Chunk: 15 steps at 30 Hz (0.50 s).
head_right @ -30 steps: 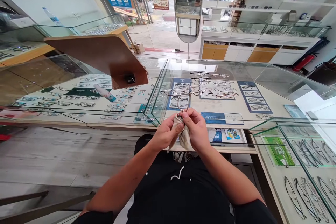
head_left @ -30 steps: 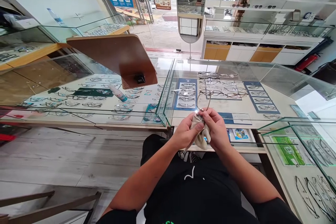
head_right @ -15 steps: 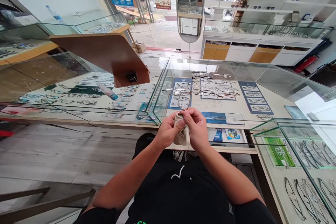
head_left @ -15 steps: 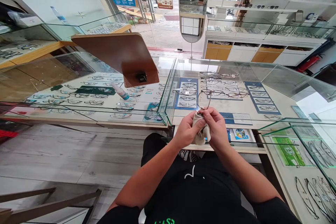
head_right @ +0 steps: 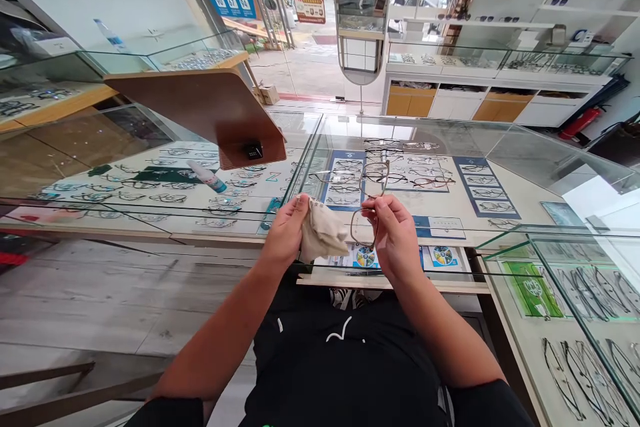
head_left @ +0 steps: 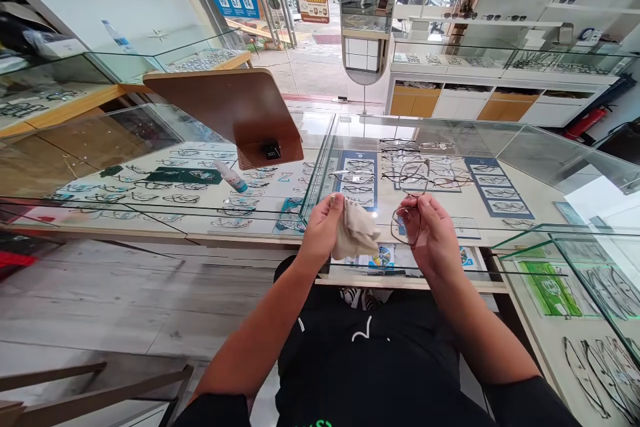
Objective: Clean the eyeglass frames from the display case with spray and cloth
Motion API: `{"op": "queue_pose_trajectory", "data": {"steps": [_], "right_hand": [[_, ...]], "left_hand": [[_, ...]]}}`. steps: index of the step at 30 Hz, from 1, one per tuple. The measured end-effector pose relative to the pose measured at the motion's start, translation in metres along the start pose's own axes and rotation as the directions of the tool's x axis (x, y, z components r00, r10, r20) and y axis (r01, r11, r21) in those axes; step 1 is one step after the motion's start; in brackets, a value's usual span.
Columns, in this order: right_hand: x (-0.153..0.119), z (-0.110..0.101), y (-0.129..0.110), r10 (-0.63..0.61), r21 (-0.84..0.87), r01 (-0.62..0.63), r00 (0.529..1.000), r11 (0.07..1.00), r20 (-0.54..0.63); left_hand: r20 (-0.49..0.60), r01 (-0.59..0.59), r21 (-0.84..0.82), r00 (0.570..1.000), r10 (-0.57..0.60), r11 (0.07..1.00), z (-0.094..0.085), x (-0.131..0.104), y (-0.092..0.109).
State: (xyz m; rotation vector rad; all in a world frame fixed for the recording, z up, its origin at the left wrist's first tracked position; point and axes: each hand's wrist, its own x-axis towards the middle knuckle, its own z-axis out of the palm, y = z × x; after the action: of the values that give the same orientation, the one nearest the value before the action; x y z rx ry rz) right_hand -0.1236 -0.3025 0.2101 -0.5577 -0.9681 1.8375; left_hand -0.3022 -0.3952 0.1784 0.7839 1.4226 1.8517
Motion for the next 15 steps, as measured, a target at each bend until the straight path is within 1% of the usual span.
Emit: {"op": "queue_pose_trajectory", "data": {"steps": [2, 3, 5, 6, 7, 8, 10, 12, 13, 15], "right_hand": [[0.003, -0.005, -0.007, 0.020, -0.010, -0.020, 0.999, 1.000, 0.032], [0.004, -0.007, -0.009, 0.027, -0.018, -0.026, 0.998, 0.999, 0.048], [0.005, -0.010, -0.011, 0.048, -0.033, -0.046, 0.996, 0.998, 0.078], [0.005, -0.012, -0.012, 0.065, -0.039, -0.062, 0.994, 0.997, 0.089], [0.005, -0.013, -0.012, 0.082, -0.042, -0.078, 0.992, 0.996, 0.098], [0.005, -0.014, -0.013, 0.098, -0.044, -0.094, 0.990, 0.995, 0.105], [0.004, -0.014, -0.014, 0.121, -0.047, -0.117, 0.985, 0.992, 0.121], [0.002, -0.015, -0.016, 0.135, -0.050, -0.129, 0.980, 0.990, 0.148], [0.002, -0.015, -0.017, 0.143, -0.051, -0.136, 0.976, 0.989, 0.166], [0.001, -0.015, -0.019, 0.164, -0.052, -0.156, 0.965, 0.986, 0.204]], "left_hand": [[-0.101, -0.088, 0.106, 0.990, 0.098, 0.990, -0.023, 0.020, 0.006], [-0.143, -0.149, 0.186, 0.974, 0.177, 0.971, -0.036, 0.032, 0.008], [-0.185, -0.239, 0.345, 0.931, 0.315, 0.908, -0.068, 0.059, 0.008], [-0.174, -0.277, 0.452, 0.905, 0.389, 0.848, -0.084, 0.074, 0.006], [-0.156, -0.309, 0.580, 0.866, 0.475, 0.753, -0.101, 0.088, 0.003], [-0.106, -0.314, 0.702, 0.841, 0.530, 0.639, -0.116, 0.102, -0.001], [-0.089, -0.313, 0.765, 0.814, 0.574, 0.563, -0.141, 0.125, -0.010], [-0.071, -0.323, 0.799, 0.787, 0.613, 0.507, -0.156, 0.141, -0.021], [-0.063, -0.330, 0.812, 0.770, 0.634, 0.481, -0.161, 0.146, -0.027], [-0.047, -0.339, 0.836, 0.740, 0.671, 0.432, -0.165, 0.149, -0.038]]}}
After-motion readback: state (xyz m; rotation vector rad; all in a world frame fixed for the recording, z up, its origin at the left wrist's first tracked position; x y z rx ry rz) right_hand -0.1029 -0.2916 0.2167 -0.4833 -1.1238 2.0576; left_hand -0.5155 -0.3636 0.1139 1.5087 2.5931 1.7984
